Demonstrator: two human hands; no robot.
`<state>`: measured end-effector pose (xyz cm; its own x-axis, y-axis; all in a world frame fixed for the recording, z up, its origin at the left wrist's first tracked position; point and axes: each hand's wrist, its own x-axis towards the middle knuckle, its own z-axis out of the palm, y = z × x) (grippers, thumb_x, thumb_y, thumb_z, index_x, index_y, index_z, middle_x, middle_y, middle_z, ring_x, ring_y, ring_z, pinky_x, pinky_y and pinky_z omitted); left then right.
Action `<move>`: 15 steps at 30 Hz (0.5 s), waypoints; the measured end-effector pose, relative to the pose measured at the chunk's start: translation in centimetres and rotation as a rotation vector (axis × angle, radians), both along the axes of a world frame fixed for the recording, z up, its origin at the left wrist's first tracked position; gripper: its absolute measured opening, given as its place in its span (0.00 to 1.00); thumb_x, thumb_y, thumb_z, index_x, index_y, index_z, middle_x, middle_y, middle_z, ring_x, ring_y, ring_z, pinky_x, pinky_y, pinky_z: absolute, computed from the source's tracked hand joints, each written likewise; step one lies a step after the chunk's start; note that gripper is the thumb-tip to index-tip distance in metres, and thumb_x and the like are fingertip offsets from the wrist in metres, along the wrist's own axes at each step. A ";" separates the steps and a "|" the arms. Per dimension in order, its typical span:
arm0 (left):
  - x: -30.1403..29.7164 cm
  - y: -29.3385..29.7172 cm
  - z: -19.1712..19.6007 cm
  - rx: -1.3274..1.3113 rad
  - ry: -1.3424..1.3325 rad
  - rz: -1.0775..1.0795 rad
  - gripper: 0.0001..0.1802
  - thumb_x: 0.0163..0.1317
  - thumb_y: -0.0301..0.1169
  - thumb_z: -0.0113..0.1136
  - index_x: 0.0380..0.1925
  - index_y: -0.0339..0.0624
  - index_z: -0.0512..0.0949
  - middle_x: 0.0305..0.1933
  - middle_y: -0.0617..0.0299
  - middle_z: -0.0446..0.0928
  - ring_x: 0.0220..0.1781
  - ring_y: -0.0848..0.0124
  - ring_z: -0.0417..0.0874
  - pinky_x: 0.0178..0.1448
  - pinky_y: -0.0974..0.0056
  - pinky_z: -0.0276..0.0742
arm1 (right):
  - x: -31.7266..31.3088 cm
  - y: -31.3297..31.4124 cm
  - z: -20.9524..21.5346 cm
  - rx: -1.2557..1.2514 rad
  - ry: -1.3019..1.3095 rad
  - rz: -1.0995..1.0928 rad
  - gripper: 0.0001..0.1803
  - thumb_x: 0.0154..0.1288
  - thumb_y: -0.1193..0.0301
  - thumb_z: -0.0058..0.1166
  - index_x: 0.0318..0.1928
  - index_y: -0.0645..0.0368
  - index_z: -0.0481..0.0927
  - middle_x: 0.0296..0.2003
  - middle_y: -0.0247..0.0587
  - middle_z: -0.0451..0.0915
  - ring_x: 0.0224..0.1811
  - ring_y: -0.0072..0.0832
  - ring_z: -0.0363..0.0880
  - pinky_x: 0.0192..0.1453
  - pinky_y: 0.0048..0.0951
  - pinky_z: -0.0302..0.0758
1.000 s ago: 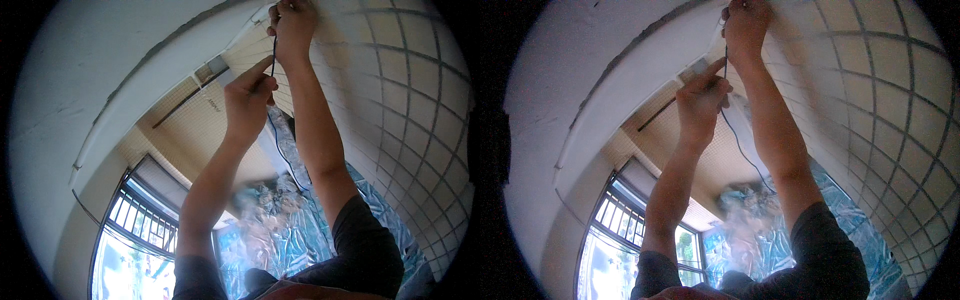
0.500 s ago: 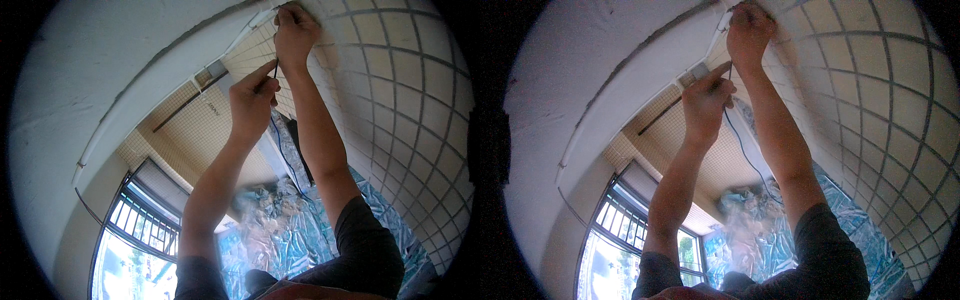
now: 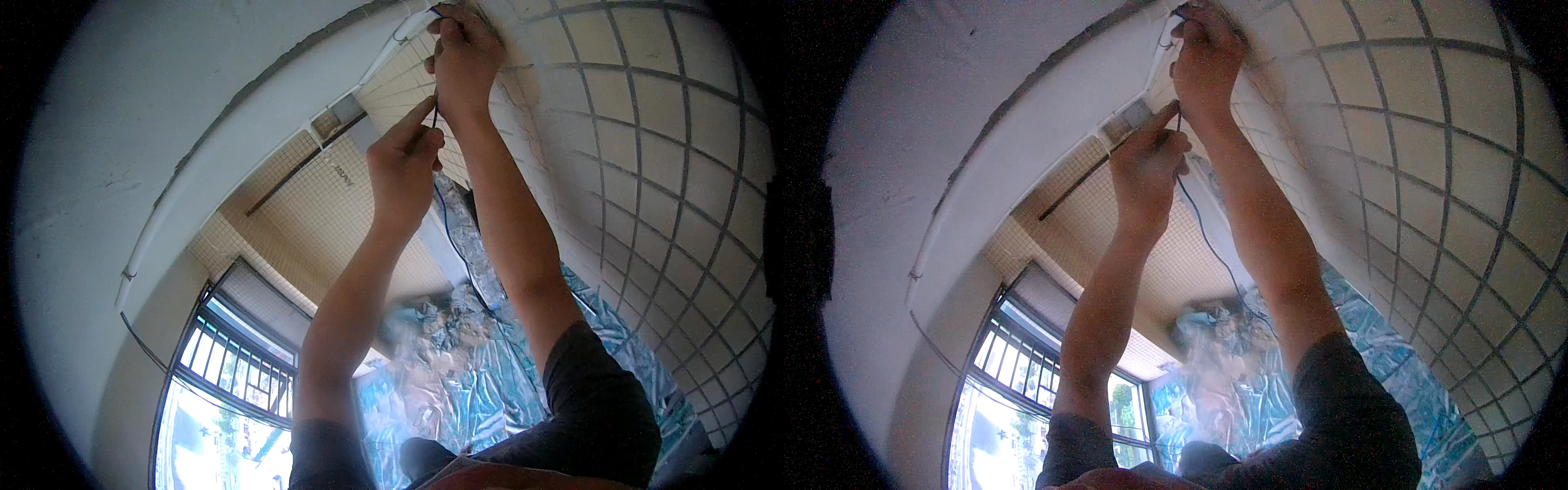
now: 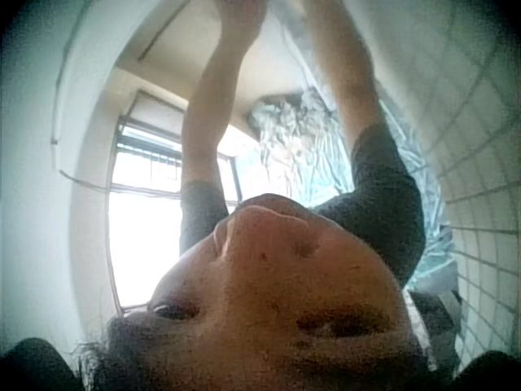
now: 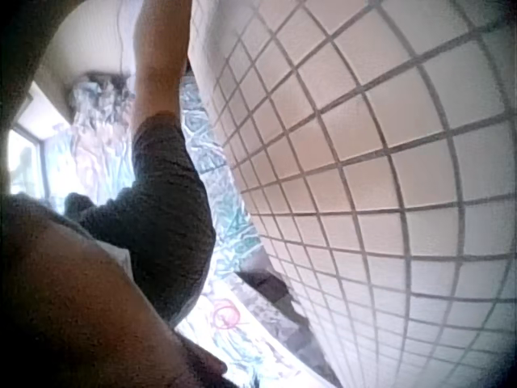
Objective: The person installs electrical wires along the ceiling and wall near a window. They pull and route multiple colored wires, secure them with clips, and adjust their position on a wooden ladder to reach different sections.
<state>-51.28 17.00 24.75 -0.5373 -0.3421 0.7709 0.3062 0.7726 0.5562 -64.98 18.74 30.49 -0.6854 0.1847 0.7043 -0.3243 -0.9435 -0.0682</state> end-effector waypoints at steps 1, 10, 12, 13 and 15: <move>0.0 -0.1 0.0 -0.012 -0.006 0.002 0.23 0.62 0.23 0.58 0.59 0.34 0.78 0.30 0.64 0.78 0.27 0.79 0.73 0.30 0.72 0.69 | -0.3 0.0 0.7 -0.027 -0.045 -0.190 0.09 0.70 0.78 0.45 0.45 0.64 0.78 0.31 0.39 0.79 0.21 0.19 0.70 0.26 0.28 0.74; 0.7 -1.6 -0.6 0.074 0.058 -0.041 0.22 0.63 0.23 0.58 0.58 0.30 0.77 0.30 0.64 0.77 0.26 0.78 0.72 0.29 0.71 0.69 | 3.3 4.0 0.9 0.087 -0.155 0.261 0.05 0.67 0.79 0.45 0.36 0.63 0.75 0.27 0.39 0.77 0.26 0.24 0.73 0.28 0.33 0.73; 0.0 -1.1 -0.5 0.121 0.063 -0.067 0.22 0.63 0.23 0.59 0.58 0.28 0.77 0.30 0.63 0.78 0.26 0.77 0.72 0.29 0.70 0.69 | 0.6 0.7 -1.5 -0.106 0.050 0.247 0.15 0.72 0.76 0.47 0.56 0.62 0.77 0.31 0.41 0.81 0.19 0.19 0.72 0.23 0.28 0.81; 0.0 -1.2 -0.7 0.118 0.060 -0.068 0.22 0.63 0.23 0.59 0.58 0.27 0.77 0.30 0.63 0.78 0.26 0.77 0.72 0.29 0.70 0.68 | 0.8 0.2 -1.8 -0.130 0.045 0.317 0.14 0.74 0.75 0.47 0.56 0.62 0.77 0.32 0.38 0.79 0.18 0.18 0.69 0.24 0.25 0.75; 0.2 -1.4 -1.1 0.113 0.054 -0.070 0.22 0.63 0.23 0.59 0.58 0.26 0.76 0.30 0.62 0.78 0.26 0.77 0.72 0.29 0.70 0.68 | 0.6 -0.5 -1.7 -0.117 0.021 0.316 0.14 0.73 0.75 0.48 0.56 0.63 0.77 0.32 0.39 0.80 0.20 0.20 0.73 0.23 0.27 0.78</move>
